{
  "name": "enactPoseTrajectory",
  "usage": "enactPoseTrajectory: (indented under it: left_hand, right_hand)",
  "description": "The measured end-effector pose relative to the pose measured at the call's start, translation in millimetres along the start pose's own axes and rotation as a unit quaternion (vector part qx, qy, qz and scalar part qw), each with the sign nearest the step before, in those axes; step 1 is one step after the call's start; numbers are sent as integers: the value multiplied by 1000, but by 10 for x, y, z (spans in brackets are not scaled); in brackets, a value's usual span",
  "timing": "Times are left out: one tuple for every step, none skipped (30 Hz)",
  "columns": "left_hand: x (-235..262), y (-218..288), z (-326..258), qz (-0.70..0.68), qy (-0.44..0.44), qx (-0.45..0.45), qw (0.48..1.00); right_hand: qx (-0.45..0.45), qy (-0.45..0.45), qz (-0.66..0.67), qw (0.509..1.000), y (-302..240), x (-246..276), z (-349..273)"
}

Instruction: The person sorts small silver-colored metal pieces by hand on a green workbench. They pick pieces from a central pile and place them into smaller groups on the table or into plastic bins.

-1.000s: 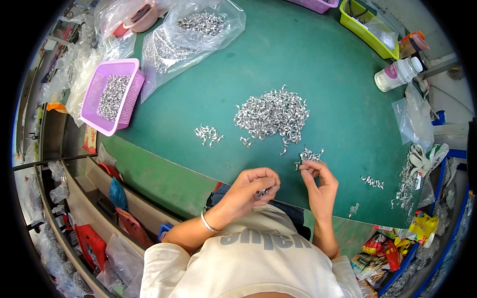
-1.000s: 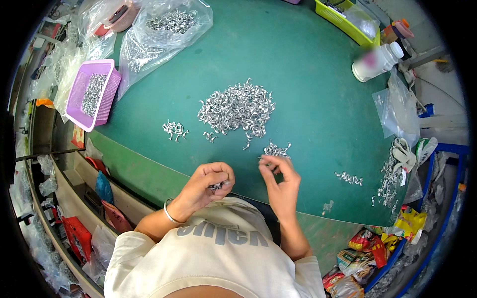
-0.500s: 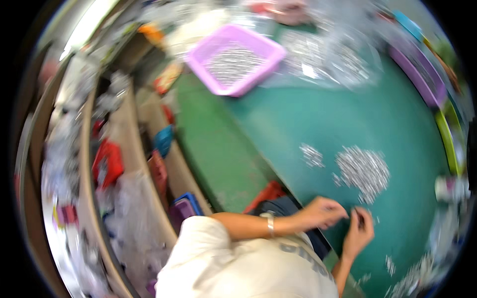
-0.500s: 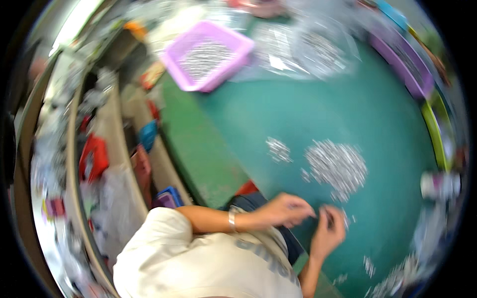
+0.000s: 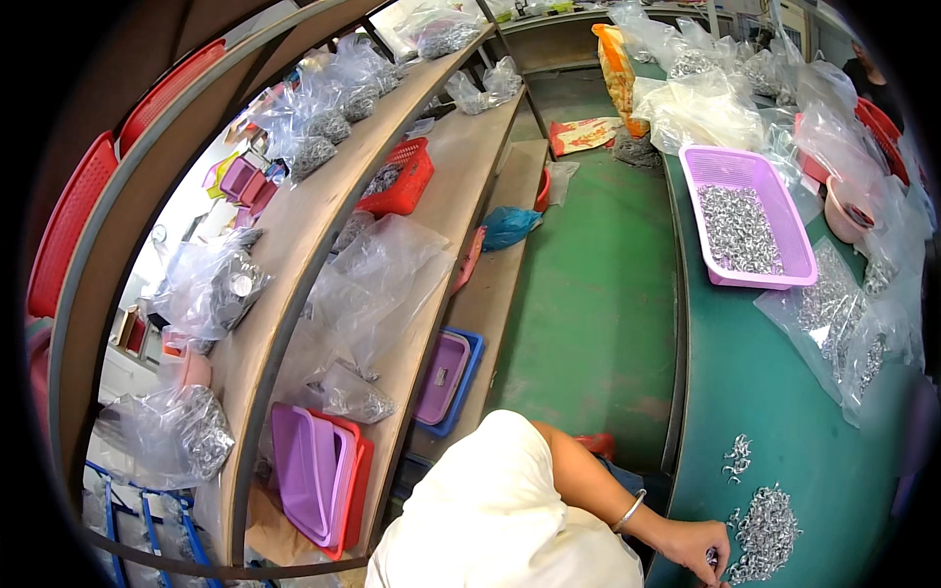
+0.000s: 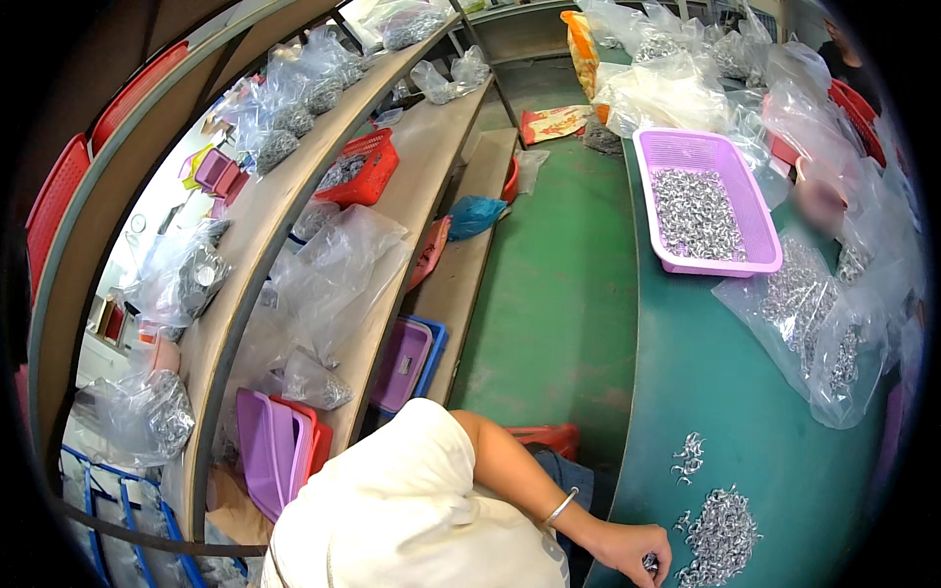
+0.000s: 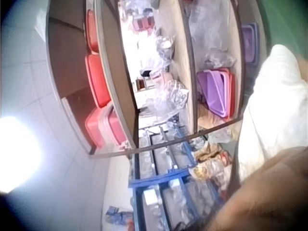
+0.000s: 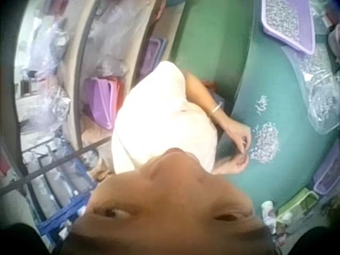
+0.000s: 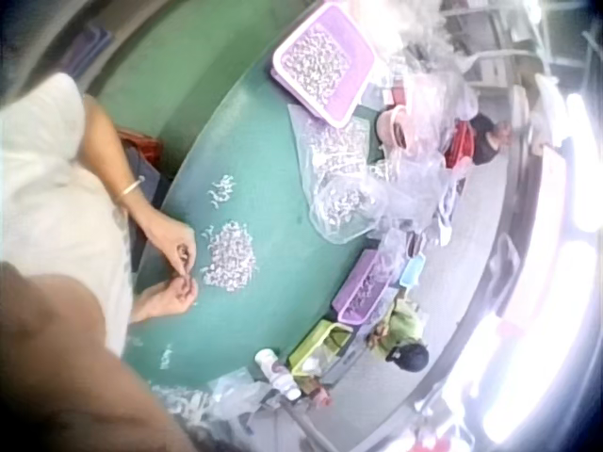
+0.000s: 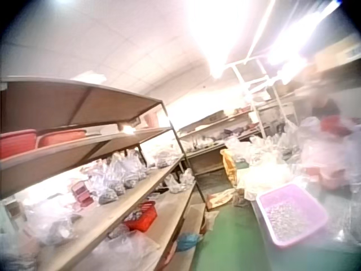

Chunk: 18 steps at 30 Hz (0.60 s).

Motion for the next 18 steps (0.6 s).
enactPoseTrajectory:
  left_hand:
    - [8, -35, -5, 3, -2, -7, 1000]
    - [8, -24, 9, 4, -11, -17, 1000]
    - [0, -9, 26, 5, -21, -26, 999]
    - [-9, -8, 34, -4, -25, -12, 1000]
    - [2, 27, 22, -11, -29, 1, 1000]
    - [-1, 54, 7, -18, -32, 14, 999]
    - [-15, 69, 0, -70, -23, 28, 997]
    - [-43, 74, -12, -126, -15, 42, 991]
    - [-57, 71, -33, -180, -7, 57, 982]
    - [-52, 64, -64, -187, -6, 74, 980]
    - [-40, 57, -80, -195, -7, 91, 977]
    - [-21, 56, -102, -202, -9, 110, 973]
    - [2, 72, -130, -190, -16, 131, 973]
    - [32, 89, -153, -180, -25, 153, 971]
    - [54, 103, -158, -170, -40, 175, 969]
    - [117, 135, -148, -149, -32, 157, 976]
    - [158, 144, -126, -135, -30, 141, 980]
    - [123, 202, -106, -131, -37, 127, 983]
  right_hand:
    - [-10, -4, -1, 1000, 19, -1, 4]
    - [-19, -2, -4, 1000, 23, 18, 7]
    - [-28, 1, -8, 1000, 27, 37, 1]
    - [-29, 9, -16, 999, 20, 58, -12]
    - [-30, 17, -23, 999, 9, 56, -21]
    - [-30, 24, -29, 999, -3, 52, -35]
    - [-37, 34, -7, 999, -15, 36, -60]
    - [-44, 45, 13, 998, -39, 10, -96]
    - [-51, 54, 34, 997, -68, -19, -131]
    - [-51, 46, 17, 997, -124, -54, -155]
    - [-51, 40, -1, 998, -200, -72, -165]
    - [-53, 34, -19, 998, -259, -99, -168]
    - [-51, 29, -38, 998, -302, -132, -167]
    - [-52, 26, -60, 996, -341, -158, -166]
    - [-53, 28, -83, 995, -372, -165, -164]
    - [-55, 43, -81, 994, -360, -177, -155]
    - [-59, 63, -86, 993, -324, -175, -146]
    - [-71, 76, -71, 992, -324, -148, -158]
Point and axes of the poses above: each hand's wrist, its own z-axis towards the middle knuckle, its own x-axis out of the back of the hand, y = z × x, the point moved 5 cm from there along z, towards the middle knuckle, and after that the axes turned 6 degrees about x, right-handed, at the moved point
